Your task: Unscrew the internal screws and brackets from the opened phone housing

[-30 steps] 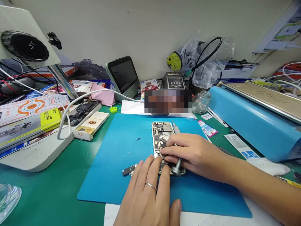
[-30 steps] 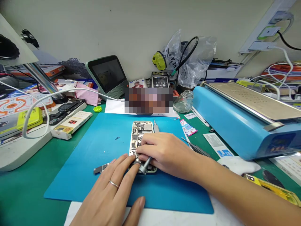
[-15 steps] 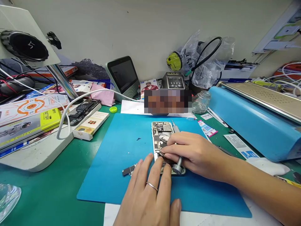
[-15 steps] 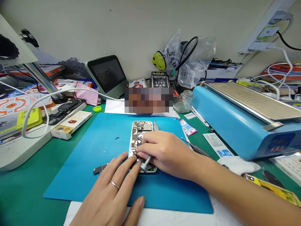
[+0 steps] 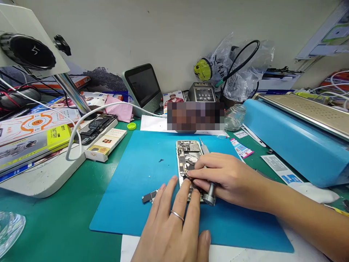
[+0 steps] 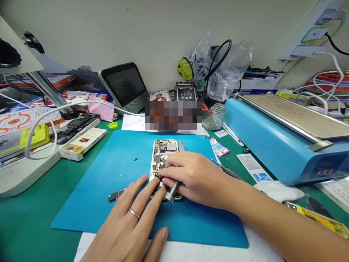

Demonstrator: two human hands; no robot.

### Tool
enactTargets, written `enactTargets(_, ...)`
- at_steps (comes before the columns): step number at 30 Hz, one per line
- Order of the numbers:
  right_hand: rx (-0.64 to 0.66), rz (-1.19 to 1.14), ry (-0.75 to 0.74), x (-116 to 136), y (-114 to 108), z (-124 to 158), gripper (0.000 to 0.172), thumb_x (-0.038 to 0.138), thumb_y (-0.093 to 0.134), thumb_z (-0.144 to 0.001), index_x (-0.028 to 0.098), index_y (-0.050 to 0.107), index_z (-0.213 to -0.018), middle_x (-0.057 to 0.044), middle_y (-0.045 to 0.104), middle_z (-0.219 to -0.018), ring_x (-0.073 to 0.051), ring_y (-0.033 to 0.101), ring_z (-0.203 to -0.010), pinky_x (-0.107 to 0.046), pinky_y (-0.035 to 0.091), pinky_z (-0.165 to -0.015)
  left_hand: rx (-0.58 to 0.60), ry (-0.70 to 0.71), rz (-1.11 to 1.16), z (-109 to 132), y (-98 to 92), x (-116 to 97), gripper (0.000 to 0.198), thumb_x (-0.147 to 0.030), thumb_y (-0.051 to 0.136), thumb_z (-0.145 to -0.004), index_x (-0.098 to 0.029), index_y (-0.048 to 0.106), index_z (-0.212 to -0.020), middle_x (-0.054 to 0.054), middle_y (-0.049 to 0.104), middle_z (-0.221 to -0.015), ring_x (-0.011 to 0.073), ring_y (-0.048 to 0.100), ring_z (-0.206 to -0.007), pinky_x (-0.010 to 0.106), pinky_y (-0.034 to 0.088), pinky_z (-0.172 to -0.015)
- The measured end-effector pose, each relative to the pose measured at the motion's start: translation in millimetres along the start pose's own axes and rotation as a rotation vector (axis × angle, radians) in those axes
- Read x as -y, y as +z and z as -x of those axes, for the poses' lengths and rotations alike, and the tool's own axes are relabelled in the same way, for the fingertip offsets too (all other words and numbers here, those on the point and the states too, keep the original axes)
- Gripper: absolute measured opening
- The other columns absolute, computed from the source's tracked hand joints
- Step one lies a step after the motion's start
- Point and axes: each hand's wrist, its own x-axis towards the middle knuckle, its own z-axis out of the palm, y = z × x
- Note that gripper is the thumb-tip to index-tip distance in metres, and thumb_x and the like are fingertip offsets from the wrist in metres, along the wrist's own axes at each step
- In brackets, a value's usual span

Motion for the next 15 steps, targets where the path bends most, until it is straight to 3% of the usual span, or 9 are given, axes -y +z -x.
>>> enactTargets(8, -0.086, 0.013, -0.027, -2.6, -2.2, -1.6, 0.019, 0.018, 0.062, -0.114, 0.019, 0.081, -0.111, -0.006, 0.081, -0.093, -0.017, 0.076, -0.081, -0.029, 0.060, -0.070, -0.038, 0.011, -0.026, -5.4, -6.1, -4.2, 0.042, -0.030, 0.031, -0.117, -0.023, 0.062, -0.144, 0.003, 0.074, -0.154, 0.0267, 0.065, -0.149, 0.044, 0.058, -0.118)
enactTargets(15, -0.135, 0.146, -0.071, -0.7, -11.9, -9.7, 0.018, 0.013, 0.058, -0.114, 0.019, 0.075, -0.116, -0.007, 0.078, -0.091, -0.018, 0.074, -0.077, -0.029, 0.059, -0.068, -0.079, -0.072, 0.051, -11.3, -1.9, -13.8, 0.044, -0.033, 0.034, -0.116, -0.021, 0.070, -0.138, 0.008, 0.078, -0.147, 0.0310, 0.070, -0.143, 0.048, 0.064, -0.115)
